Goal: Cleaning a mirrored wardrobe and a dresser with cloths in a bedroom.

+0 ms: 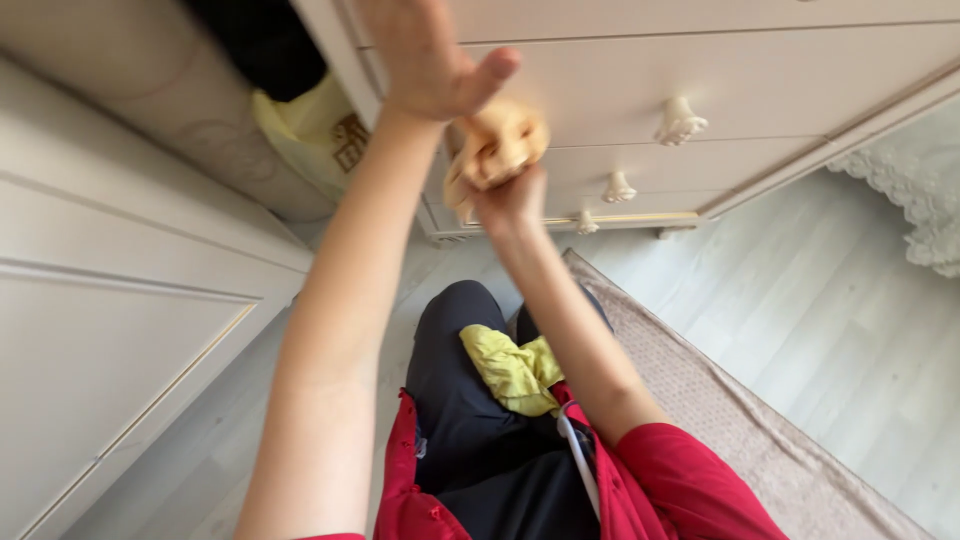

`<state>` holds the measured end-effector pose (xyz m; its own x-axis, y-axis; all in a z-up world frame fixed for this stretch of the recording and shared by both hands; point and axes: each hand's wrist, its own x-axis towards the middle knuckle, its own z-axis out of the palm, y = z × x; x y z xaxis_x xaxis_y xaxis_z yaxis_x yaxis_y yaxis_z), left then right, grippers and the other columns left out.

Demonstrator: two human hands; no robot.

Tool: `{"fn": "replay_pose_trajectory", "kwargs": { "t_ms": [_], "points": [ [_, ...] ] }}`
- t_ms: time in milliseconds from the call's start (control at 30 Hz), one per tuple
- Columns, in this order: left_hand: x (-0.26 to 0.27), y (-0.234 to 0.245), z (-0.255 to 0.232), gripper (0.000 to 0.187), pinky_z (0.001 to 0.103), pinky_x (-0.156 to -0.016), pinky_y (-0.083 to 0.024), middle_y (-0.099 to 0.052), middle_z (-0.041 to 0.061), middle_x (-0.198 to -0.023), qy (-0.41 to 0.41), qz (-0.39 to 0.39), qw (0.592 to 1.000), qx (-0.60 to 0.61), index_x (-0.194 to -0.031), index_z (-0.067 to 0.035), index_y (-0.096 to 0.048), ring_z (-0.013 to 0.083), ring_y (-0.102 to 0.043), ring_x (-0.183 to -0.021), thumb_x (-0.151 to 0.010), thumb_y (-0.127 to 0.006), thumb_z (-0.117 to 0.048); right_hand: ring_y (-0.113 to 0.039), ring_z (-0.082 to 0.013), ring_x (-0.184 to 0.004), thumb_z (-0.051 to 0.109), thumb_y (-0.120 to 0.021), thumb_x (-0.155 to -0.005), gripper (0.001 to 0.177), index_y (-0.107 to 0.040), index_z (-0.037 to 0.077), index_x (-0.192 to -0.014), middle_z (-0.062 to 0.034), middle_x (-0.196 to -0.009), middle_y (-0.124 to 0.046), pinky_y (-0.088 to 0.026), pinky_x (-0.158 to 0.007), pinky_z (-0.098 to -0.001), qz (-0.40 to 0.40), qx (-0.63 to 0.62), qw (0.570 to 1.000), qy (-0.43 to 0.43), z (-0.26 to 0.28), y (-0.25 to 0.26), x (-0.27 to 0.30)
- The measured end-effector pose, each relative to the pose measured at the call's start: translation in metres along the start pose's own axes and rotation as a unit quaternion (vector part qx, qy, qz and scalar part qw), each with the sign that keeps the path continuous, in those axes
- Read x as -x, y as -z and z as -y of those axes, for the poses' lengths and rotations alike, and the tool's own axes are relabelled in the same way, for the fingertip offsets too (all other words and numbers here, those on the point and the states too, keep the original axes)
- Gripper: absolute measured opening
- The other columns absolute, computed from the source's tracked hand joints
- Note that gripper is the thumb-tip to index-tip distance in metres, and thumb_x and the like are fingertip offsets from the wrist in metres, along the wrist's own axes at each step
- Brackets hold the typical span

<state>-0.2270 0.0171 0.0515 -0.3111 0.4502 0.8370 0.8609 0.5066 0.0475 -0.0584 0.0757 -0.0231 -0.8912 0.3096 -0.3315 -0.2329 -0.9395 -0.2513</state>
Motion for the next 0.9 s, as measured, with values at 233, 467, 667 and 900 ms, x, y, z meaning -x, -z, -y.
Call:
{"fn": "replay_pose_trajectory", "kwargs": {
  "t_ms": [233,467,667,900],
  "points": [
    [0.011,0.090,-0.032,0.109,0.040,-0.130,-0.011,-0.005,0.008,-0.170,0.096,-0.067,0.956,0.269,-0.166,-0.012,-0.007,0.0228,-0.008,-0.160,-0.091,-0.041,-0.083,-0.056,-0.0169,-0.129,0.014,-0.066,-0.109,0.049,-0.044,0.013,-0.153,-0.0021,-0.151,-0.045,-0.048,-0.113,-0.0380,0.114,0.357,0.691,0.618,0.060,-0.168,0.066],
    [0.061,0.134,-0.016,0.090,0.042,-0.134,0.000,-0.003,0.005,-0.174,0.203,-0.386,0.854,0.284,-0.171,-0.016,-0.004,0.0203,-0.003,-0.162,-0.105,-0.033,-0.070,-0.040,-0.0542,-0.133,0.013,-0.066,-0.102,0.036,-0.066,0.010,-0.137,-0.0173,-0.152,-0.039,-0.034,-0.116,-0.0605,0.082,0.678,0.043,0.729,0.022,-0.102,-0.015],
    [0.129,0.093,-0.029,0.092,0.044,-0.137,0.000,-0.005,0.015,-0.179,0.272,-0.328,0.861,0.278,-0.169,-0.003,-0.003,0.0278,-0.004,-0.164,-0.108,-0.034,-0.064,-0.052,-0.0334,-0.123,0.026,-0.068,-0.096,0.036,-0.072,0.013,-0.129,-0.0050,-0.139,-0.053,-0.050,-0.103,-0.0493,0.239,0.713,-0.058,0.656,-0.015,0.146,-0.094],
    [0.168,0.076,-0.040,0.091,0.049,-0.139,-0.001,-0.007,0.018,-0.178,0.284,-0.274,0.875,0.281,-0.168,-0.004,-0.003,0.0323,-0.007,-0.168,-0.108,-0.036,-0.063,-0.035,-0.0339,-0.149,0.026,-0.063,-0.091,0.055,-0.058,0.008,-0.142,-0.0127,-0.162,-0.045,-0.025,-0.122,-0.0499,0.443,0.749,-0.283,0.404,-0.052,0.231,-0.120]
  ]
}}
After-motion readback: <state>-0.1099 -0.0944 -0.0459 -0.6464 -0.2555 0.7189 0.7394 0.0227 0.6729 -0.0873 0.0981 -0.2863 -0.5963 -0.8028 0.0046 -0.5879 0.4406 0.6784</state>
